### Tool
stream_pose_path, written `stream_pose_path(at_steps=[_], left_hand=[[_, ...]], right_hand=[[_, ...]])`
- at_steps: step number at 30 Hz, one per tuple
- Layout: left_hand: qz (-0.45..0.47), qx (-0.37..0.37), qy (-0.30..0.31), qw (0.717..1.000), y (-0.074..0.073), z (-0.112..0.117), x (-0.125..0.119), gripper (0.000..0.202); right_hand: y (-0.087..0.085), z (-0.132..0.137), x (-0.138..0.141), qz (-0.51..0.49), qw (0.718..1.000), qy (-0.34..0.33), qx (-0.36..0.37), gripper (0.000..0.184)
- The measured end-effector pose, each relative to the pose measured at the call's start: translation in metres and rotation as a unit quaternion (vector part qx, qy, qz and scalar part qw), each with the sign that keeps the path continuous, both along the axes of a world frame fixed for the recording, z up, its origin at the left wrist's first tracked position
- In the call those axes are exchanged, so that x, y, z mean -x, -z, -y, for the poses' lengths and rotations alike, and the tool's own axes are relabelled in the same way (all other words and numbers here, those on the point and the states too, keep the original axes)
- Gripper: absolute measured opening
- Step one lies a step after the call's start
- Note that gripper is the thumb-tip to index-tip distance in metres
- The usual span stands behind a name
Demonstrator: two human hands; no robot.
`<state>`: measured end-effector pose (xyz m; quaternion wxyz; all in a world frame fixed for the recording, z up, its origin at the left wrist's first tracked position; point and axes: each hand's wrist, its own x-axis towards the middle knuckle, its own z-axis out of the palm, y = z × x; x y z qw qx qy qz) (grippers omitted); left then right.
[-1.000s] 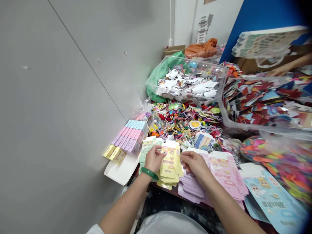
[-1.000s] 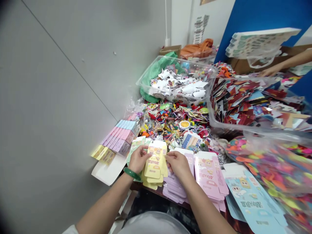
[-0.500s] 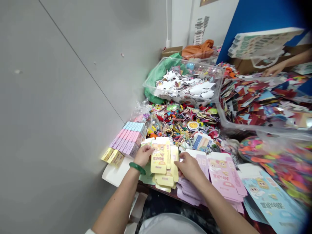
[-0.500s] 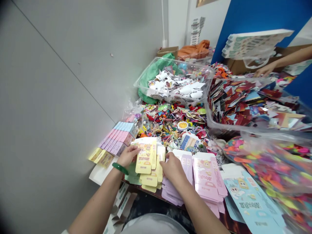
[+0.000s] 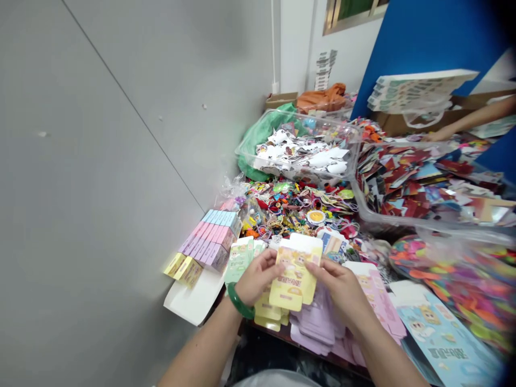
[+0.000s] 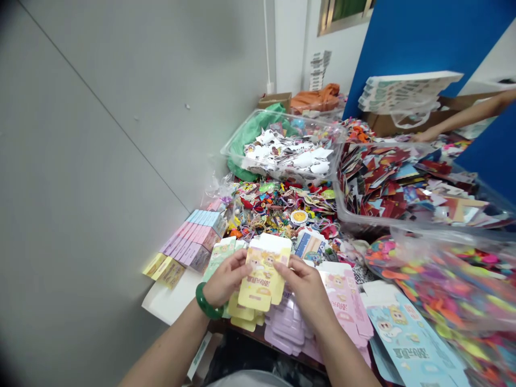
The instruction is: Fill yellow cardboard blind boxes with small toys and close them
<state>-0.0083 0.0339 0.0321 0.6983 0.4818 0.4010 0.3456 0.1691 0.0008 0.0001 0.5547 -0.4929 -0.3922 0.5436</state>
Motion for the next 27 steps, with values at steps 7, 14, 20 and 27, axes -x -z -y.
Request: stream_pose_path(at_steps=[7, 14, 20, 27], left_hand=[[0.153, 0.152, 0.215, 0.952, 0.009, 0.009, -0.032, 0.079], [0.098, 0.090, 0.149, 0.980, 0.002, 0.015, -0.075, 0.050], [0.083, 0.113, 0.046, 0.989, 0.006, 0.018, -0.095, 0.056], [0.007, -0.079, 0.002, 0.997, -0.003, 0.013, -0.107, 0.085]], right_hand=[[-0.013, 0.025, -0.023, -0.033, 0.998, -0.039, -0.026, 0.031], [0.001, 0.035, -0.039, -0.073, 0.985, 0.122, -0.099, 0.041], [0.009, 0.027, -0.052, -0.048, 0.995, 0.088, -0.021, 0.046], [0.020, 0.020, -0.081, -0.031, 0.992, 0.117, -0.029, 0.046]])
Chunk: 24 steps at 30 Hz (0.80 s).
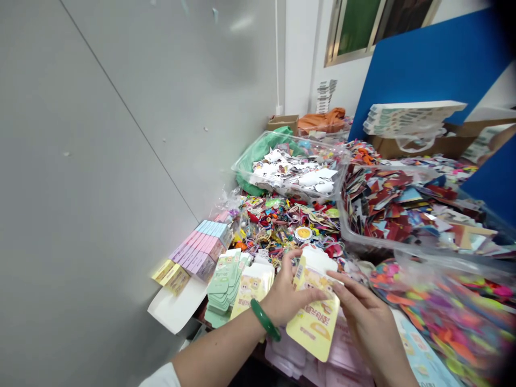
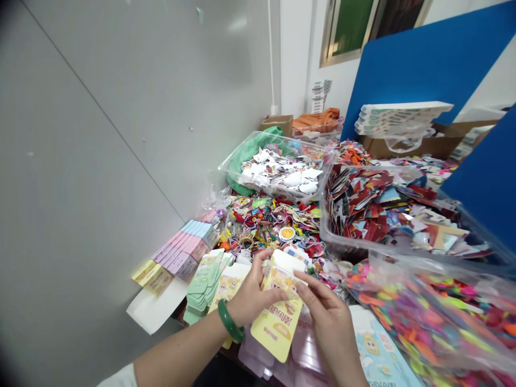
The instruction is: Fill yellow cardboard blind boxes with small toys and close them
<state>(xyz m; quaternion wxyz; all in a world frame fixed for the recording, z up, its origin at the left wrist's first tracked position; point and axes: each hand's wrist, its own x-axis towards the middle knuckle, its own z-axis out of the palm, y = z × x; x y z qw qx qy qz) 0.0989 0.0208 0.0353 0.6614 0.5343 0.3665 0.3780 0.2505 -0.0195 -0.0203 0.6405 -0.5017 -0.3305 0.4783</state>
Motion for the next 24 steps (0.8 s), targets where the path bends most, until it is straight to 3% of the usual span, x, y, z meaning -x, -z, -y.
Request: stream_pose_path(at_steps=[2, 4, 8, 13, 20, 22, 24], left_hand=[[-0.029, -0.081, -0.003, 0.996, -0.004, 0.001, -0.008, 0.084], [-0.034, -0.112, 0.006, 0.993, -0.005, 0.001, -0.019, 0.072], [0.014, -0.087, 0.000, 0.996, 0.002, -0.001, -0.044, 0.047], [-0.009, -0.082, -0.034, 0.996, 0.004, -0.010, -0.064, 0.033], [-0.057, -0.077, -0.047, 0.994, -0.007, -0.015, -0.056, 0.043], [-0.028, -0.067, -0.040, 0.997, -0.008, -0.012, -0.047, 0.031], [0.033, -0.023, -0.015, 0.999, -0.005, -0.009, -0.034, 0.047]], right_hand=[[0.000, 0.002, -0.011, 0.007, 1.000, 0.009, -0.004, 0.044], [-0.003, 0.004, -0.022, -0.004, 1.000, 0.012, -0.001, 0.043], [-0.011, 0.008, -0.038, -0.046, 0.997, 0.055, -0.012, 0.046], [-0.019, 0.013, -0.046, -0.022, 0.997, 0.074, -0.010, 0.042], [-0.038, 0.016, -0.041, 0.122, 0.992, 0.021, -0.020, 0.036], [-0.038, 0.013, -0.037, 0.160, 0.986, -0.004, -0.048, 0.035], [-0.035, 0.009, -0.029, 0.144, 0.988, -0.013, -0.059, 0.036]])
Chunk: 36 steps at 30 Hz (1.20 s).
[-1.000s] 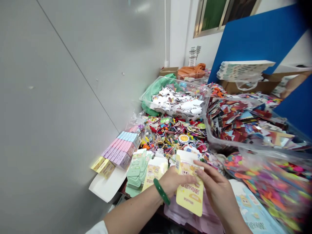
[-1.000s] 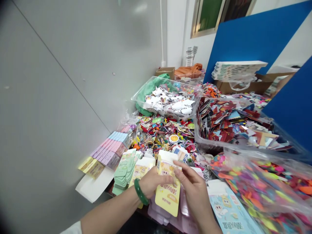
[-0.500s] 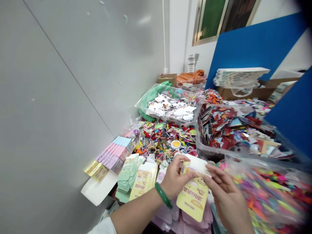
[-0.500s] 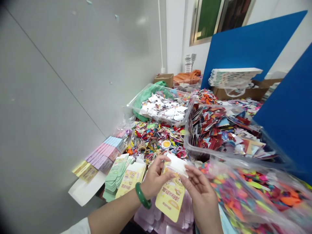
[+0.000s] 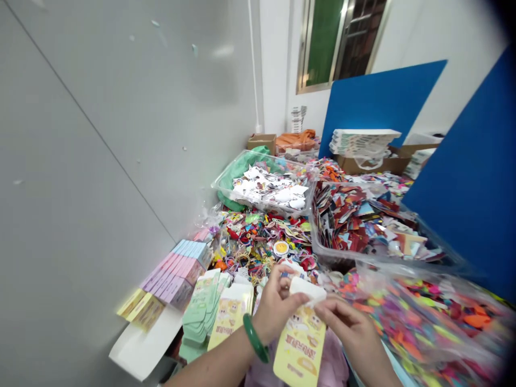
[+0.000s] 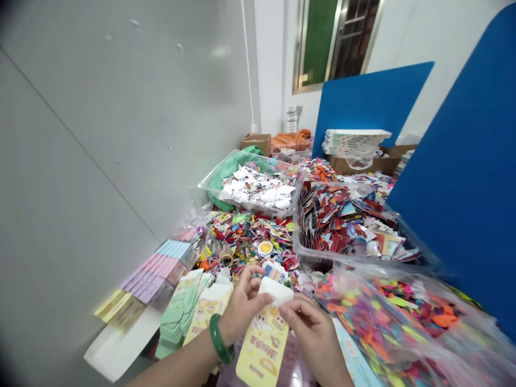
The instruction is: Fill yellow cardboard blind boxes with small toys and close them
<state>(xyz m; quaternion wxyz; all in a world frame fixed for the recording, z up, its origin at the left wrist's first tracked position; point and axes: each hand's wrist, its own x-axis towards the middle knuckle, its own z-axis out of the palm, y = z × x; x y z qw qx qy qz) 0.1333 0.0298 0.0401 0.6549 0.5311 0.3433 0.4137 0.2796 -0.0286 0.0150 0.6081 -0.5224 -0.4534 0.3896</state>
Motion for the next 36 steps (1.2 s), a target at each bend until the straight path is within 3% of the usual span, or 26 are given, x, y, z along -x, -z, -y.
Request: stream_pose_path(at_steps=[3, 5, 6, 10, 13, 18, 23, 28, 32, 36], left_hand=[[0.061, 0.136, 0.147, 0.978, 0.008, 0.001, 0.024, 0.074], [0.059, 0.220, 0.226, 0.947, 0.012, -0.001, 0.041, 0.071], [0.051, 0.245, 0.235, 0.939, 0.013, -0.002, 0.049, 0.065], [0.005, 0.259, 0.172, 0.950, 0.007, -0.010, 0.078, 0.045], [-0.040, 0.256, 0.172, 0.950, 0.001, -0.016, 0.096, 0.044], [-0.066, 0.228, 0.246, 0.940, -0.001, -0.025, 0.118, 0.042], [-0.070, 0.197, 0.256, 0.944, 0.001, -0.031, 0.120, 0.043], [-0.056, 0.229, 0.243, 0.941, 0.000, -0.030, 0.111, 0.040], [-0.059, 0.269, 0.229, 0.934, 0.000, -0.025, 0.102, 0.037], [-0.081, 0.208, 0.205, 0.953, -0.001, -0.023, 0.095, 0.027]], right_hand=[[0.003, -0.009, 0.018, -0.085, 0.996, 0.039, -0.002, 0.038], [0.001, -0.013, 0.031, -0.075, 0.995, 0.070, -0.020, 0.045], [-0.001, -0.015, 0.037, -0.038, 0.996, 0.072, -0.035, 0.039], [-0.014, -0.020, 0.059, 0.086, 0.994, 0.010, -0.063, 0.013], [-0.023, -0.026, 0.072, 0.050, 0.997, -0.048, -0.028, 0.016], [-0.033, -0.039, 0.081, -0.062, 0.986, -0.148, 0.037, 0.025], [-0.035, -0.046, 0.079, -0.039, 0.993, -0.102, 0.035, 0.020], [-0.031, -0.041, 0.072, 0.071, 0.990, -0.109, -0.051, 0.012], [-0.025, -0.035, 0.070, 0.134, 0.982, -0.102, -0.083, 0.016], [-0.018, -0.035, 0.074, 0.168, 0.975, -0.103, -0.104, 0.027]])
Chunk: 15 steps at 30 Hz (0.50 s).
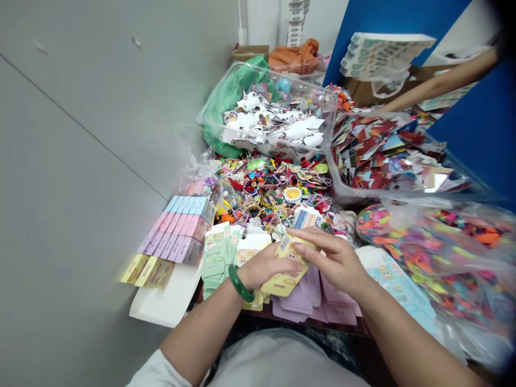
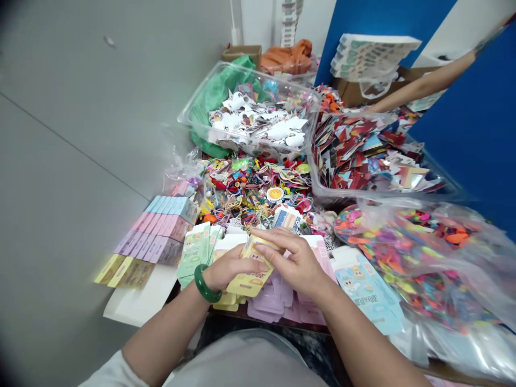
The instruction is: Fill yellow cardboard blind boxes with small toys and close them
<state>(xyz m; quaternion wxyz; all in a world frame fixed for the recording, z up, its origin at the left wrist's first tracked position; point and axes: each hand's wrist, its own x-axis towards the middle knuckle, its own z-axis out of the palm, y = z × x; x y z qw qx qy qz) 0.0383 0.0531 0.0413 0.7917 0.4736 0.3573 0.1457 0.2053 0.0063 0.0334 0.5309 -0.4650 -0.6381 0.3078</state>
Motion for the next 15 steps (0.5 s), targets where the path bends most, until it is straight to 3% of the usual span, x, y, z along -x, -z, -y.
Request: stream_pose_path(at_steps=[6, 10, 15], left_hand=[[0.039, 0.028, -0.021, 0.999, 0.005, 0.002, -0.003, 0.032], [0.029, 0.041, -0.031, 0.998, 0.008, 0.003, -0.002, 0.033], [0.068, -0.049, -0.029, 0.996, 0.004, 0.001, -0.001, 0.042]], right_hand=[[0.009, 0.007, 0.006, -0.008, 1.000, -0.015, -0.025, 0.042], [0.014, 0.009, -0.002, -0.005, 1.000, 0.000, 0.004, 0.038], [0.019, 0.008, -0.012, -0.063, 0.996, 0.053, 0.028, 0.036]])
